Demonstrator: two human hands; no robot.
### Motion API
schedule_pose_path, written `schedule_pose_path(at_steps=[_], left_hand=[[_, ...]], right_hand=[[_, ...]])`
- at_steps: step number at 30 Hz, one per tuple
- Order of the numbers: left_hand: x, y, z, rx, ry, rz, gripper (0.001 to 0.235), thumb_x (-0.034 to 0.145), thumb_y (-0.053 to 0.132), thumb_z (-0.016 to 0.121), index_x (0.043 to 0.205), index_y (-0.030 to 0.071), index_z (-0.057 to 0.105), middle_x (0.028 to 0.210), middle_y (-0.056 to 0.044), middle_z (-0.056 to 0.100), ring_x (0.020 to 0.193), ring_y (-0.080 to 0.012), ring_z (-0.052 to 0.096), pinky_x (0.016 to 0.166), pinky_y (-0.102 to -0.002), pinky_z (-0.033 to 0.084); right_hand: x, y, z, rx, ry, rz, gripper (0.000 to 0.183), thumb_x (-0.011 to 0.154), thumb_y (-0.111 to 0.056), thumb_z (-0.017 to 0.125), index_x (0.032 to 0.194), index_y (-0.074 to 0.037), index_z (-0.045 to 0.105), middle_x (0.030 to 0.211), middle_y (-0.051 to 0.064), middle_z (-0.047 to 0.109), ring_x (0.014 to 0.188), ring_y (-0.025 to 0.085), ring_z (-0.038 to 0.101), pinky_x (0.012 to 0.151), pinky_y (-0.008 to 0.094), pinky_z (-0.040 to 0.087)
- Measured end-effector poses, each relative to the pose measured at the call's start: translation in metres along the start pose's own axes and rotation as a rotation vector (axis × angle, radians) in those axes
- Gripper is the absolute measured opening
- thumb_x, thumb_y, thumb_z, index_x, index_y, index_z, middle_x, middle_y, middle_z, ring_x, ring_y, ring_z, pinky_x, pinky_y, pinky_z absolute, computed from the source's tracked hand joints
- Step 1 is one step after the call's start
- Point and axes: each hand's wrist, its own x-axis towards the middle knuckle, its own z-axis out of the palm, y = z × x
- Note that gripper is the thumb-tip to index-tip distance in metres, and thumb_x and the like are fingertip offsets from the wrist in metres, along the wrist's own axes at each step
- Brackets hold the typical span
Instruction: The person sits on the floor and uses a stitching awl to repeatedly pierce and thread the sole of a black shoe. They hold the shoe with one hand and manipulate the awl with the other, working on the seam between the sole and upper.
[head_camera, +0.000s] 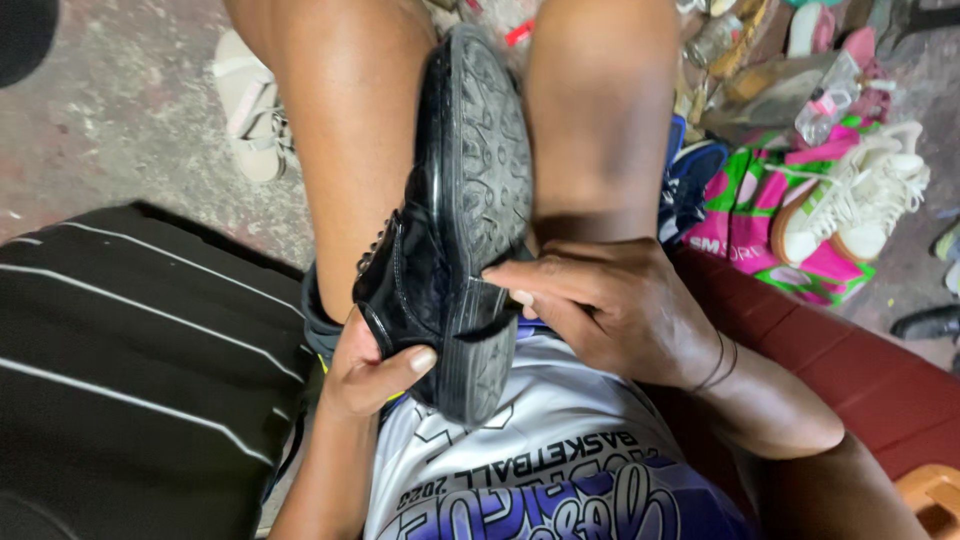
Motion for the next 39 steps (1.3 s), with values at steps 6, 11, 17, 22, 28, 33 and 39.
schedule_pose_path(at_steps=[6,11,17,22,28,33,39], left_hand=[[0.023,0.023,0.029,0.307,0.054,-0.099,0.042,0.093,0.002,0.072,0.133,-0.002,0.060,0.121,-0.003,0.068,0.112,-0.0112,0.061,0.102,-0.029,0.049],[0.038,0.032,0.046,0.574,0.137,-0.056,0.029,0.089,0.004,0.078,0.116,0.001,0.068,0.101,-0.001,0.071,0.092,-0.0095,0.063,0.086,-0.026,0.055],[0.048,0.036,0.049,0.517,0.185,-0.045,0.037,0.086,0.005,0.081,0.119,0.001,0.067,0.105,-0.002,0.071,0.094,-0.0110,0.064,0.088,-0.027,0.055],[0.048,0.035,0.047,0.552,0.186,-0.028,0.038,0.086,0.004,0.083,0.121,0.002,0.068,0.107,-0.003,0.072,0.096,-0.0122,0.066,0.091,-0.029,0.055],[0.045,0.030,0.042,0.530,0.191,-0.016,0.040,0.086,0.004,0.082,0.123,0.002,0.066,0.109,-0.003,0.072,0.098,-0.0118,0.065,0.092,-0.028,0.055],[0.043,0.028,0.041,0.462,0.202,-0.041,0.038,0.087,0.004,0.081,0.122,0.002,0.067,0.107,-0.002,0.071,0.098,-0.0107,0.065,0.091,-0.028,0.055],[0.042,0.027,0.038,0.498,0.193,-0.056,0.033,0.086,0.004,0.082,0.116,0.003,0.070,0.101,-0.002,0.073,0.091,-0.0100,0.066,0.086,-0.027,0.056]], right_hand=[[0.004,0.031,-0.008,-0.045,-0.013,-0.037,0.023,0.091,-0.003,0.069,0.111,-0.010,0.075,0.089,0.009,0.074,0.076,0.022,0.074,0.066,0.033,0.057],[0.011,0.047,-0.015,0.051,-0.077,-0.015,0.020,0.092,-0.006,0.070,0.110,-0.010,0.073,0.097,0.009,0.077,0.082,0.021,0.077,0.068,0.031,0.059],[0.024,0.050,-0.019,0.047,-0.146,-0.011,0.018,0.092,-0.007,0.071,0.109,-0.011,0.073,0.089,0.007,0.077,0.072,0.019,0.076,0.060,0.030,0.057],[0.030,0.042,-0.016,-0.061,-0.158,0.000,0.017,0.091,-0.008,0.071,0.107,-0.011,0.074,0.083,0.006,0.075,0.066,0.020,0.073,0.057,0.032,0.056],[0.039,0.037,-0.016,-0.134,-0.204,-0.009,0.017,0.090,-0.011,0.075,0.107,-0.010,0.077,0.077,0.007,0.074,0.058,0.021,0.070,0.050,0.034,0.053],[0.045,0.031,-0.017,-0.141,-0.147,-0.104,0.012,0.094,-0.012,0.073,0.105,-0.009,0.073,0.089,0.009,0.075,0.073,0.024,0.073,0.061,0.035,0.057],[0.051,0.027,-0.012,-0.127,-0.133,-0.121,0.006,0.093,-0.012,0.073,0.094,-0.007,0.069,0.086,0.007,0.074,0.072,0.025,0.072,0.061,0.036,0.054]])
